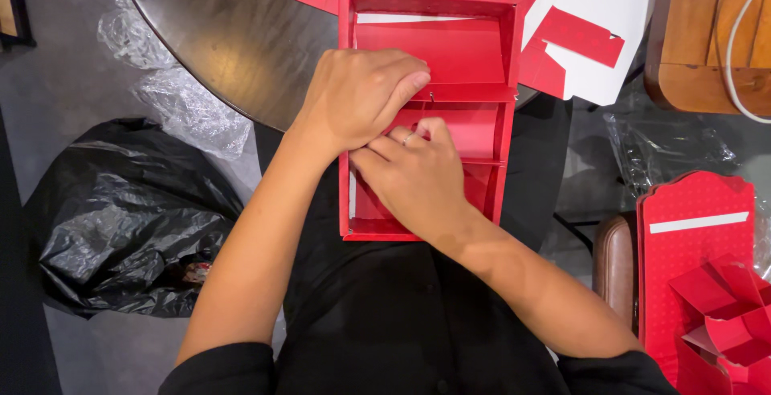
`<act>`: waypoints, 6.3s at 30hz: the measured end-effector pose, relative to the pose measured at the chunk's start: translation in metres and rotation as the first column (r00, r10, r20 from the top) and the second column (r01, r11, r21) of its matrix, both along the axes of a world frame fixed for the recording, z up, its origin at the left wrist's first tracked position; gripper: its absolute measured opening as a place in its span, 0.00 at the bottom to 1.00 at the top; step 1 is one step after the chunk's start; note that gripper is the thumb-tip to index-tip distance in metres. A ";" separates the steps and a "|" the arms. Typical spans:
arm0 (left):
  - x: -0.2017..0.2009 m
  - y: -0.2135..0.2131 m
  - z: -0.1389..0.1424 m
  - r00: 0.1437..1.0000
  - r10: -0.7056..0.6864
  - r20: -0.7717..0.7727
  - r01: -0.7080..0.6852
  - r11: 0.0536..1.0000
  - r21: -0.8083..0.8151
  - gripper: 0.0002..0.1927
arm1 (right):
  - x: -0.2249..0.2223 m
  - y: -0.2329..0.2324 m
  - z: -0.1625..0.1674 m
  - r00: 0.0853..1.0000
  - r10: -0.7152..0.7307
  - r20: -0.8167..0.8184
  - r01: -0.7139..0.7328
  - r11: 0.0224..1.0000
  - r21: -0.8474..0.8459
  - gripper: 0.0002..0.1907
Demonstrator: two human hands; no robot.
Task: The person assembles a red paper box by folding and inserting pre-cut red paper pieces into a white base. They then insert a red divider to create compartments and add a red lid to complete the box.
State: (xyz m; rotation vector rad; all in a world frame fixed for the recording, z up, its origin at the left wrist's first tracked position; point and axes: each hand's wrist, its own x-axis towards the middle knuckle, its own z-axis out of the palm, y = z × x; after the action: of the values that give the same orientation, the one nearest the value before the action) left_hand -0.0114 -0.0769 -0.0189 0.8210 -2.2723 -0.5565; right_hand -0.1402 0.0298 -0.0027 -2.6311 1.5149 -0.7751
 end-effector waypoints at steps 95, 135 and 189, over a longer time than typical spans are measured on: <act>0.045 0.026 -0.021 0.819 0.244 -0.519 0.136 0.796 0.590 0.49 | -0.022 -0.060 0.019 0.998 0.005 -0.058 -0.006 1.000 -0.011 0.12; 0.045 0.041 -0.012 0.814 0.500 -0.296 -0.216 0.734 0.643 0.32 | -0.006 -0.077 0.013 0.990 0.070 -0.124 -0.080 0.994 -0.079 0.06; -0.063 0.005 0.003 0.978 -0.073 0.195 0.081 0.996 -0.035 0.06 | -0.118 0.001 -0.036 0.506 -0.481 0.716 0.055 0.846 0.530 0.21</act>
State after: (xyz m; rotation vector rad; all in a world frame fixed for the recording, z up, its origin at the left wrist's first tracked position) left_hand -0.0741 -0.0724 -0.0155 0.7990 -2.4942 -0.4785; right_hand -0.2579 0.0311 -0.0386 -1.2987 1.5143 -1.2589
